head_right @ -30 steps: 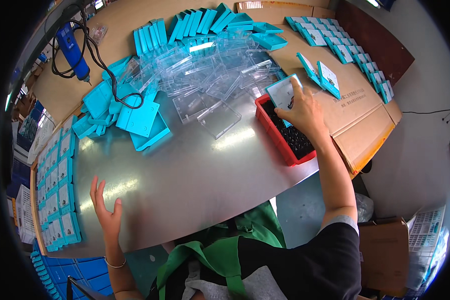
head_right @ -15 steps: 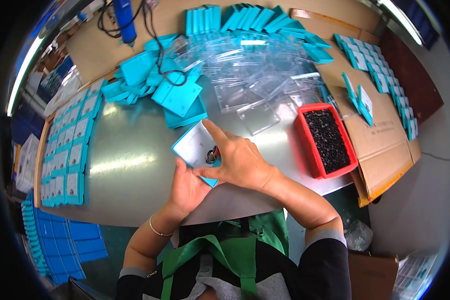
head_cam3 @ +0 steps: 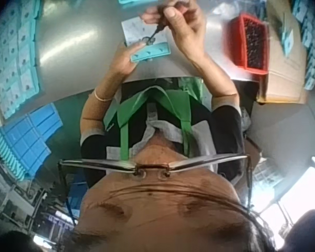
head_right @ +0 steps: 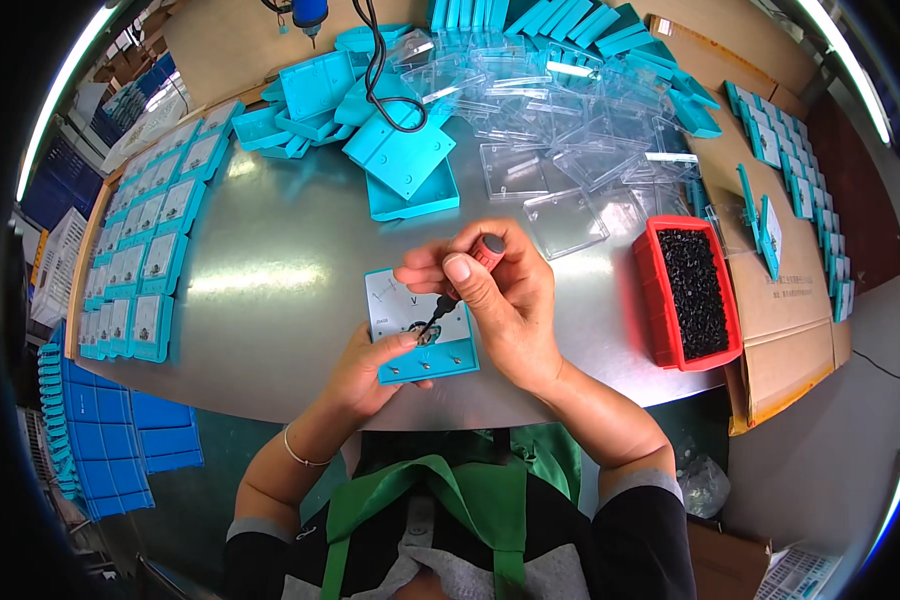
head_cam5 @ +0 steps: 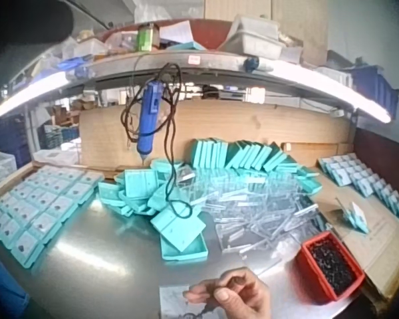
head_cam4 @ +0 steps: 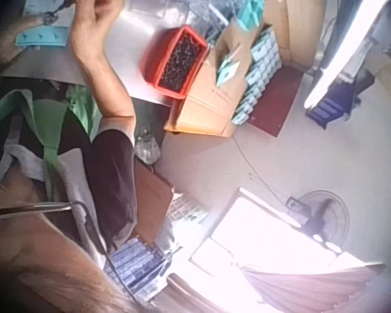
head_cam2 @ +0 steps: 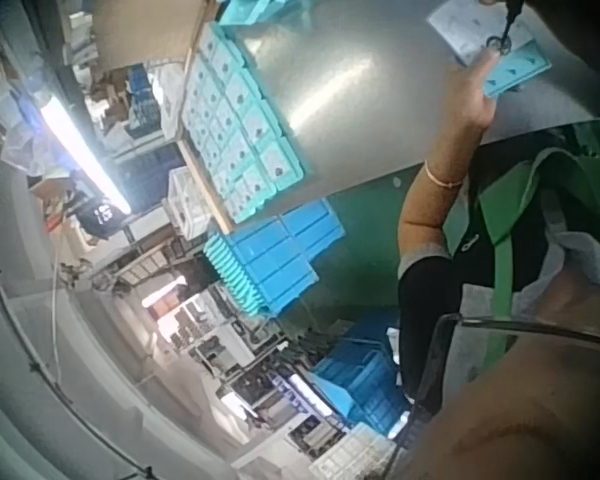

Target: The person assembles small teal electrical devices by inserting a clear plastic cover over the dial, securing it with screws using a screwdriver, and placing the finished unit into a teal case. The process is repeated for multiple units on a metal workbench.

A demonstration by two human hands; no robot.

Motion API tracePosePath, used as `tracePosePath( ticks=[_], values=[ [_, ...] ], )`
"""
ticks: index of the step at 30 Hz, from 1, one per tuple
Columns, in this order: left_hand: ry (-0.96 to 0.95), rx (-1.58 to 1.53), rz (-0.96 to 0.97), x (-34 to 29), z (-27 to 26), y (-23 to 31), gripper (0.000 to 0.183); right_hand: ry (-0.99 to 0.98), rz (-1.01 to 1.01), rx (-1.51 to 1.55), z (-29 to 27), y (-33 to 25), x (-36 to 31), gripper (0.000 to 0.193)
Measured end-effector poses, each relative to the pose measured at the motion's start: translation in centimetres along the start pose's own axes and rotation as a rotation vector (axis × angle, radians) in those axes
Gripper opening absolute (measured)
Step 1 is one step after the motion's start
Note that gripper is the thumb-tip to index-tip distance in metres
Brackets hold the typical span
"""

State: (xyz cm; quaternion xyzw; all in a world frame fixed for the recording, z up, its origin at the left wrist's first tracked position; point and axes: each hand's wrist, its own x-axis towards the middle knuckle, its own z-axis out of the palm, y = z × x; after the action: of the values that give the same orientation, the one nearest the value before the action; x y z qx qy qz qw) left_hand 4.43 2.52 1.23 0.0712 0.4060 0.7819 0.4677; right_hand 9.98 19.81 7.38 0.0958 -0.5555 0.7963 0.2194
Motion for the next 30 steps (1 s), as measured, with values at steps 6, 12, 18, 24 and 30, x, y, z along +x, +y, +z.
tracePosePath(
  ticks=[6,12,18,24,30],
  values=[
    [-0.02,0.004,-0.028,0.1,0.2,-0.6,0.038,0.016,0.063,0.028,-0.2,-0.5,-1.0,0.017],
    [-0.079,0.155,-0.083,-0.2,1.0,-0.2,0.038,-0.354,0.078,-0.133,-1.9,-1.7,-1.2,0.017],
    [-0.13,0.344,-0.047,-0.2,2.0,-0.7,0.034,-0.053,0.407,0.232,-4.3,0.2,-0.3,0.017],
    [-0.049,0.402,0.033,0.2,0.7,0.2,0.037,0.185,0.133,0.3,-5.7,-1.9,-0.1,0.015],
    [0.008,0.284,0.17,2.7,-0.1,3.1,0.041,0.014,-0.096,-1.63,-10.9,3.0,-1.0,0.02]
  ],
)
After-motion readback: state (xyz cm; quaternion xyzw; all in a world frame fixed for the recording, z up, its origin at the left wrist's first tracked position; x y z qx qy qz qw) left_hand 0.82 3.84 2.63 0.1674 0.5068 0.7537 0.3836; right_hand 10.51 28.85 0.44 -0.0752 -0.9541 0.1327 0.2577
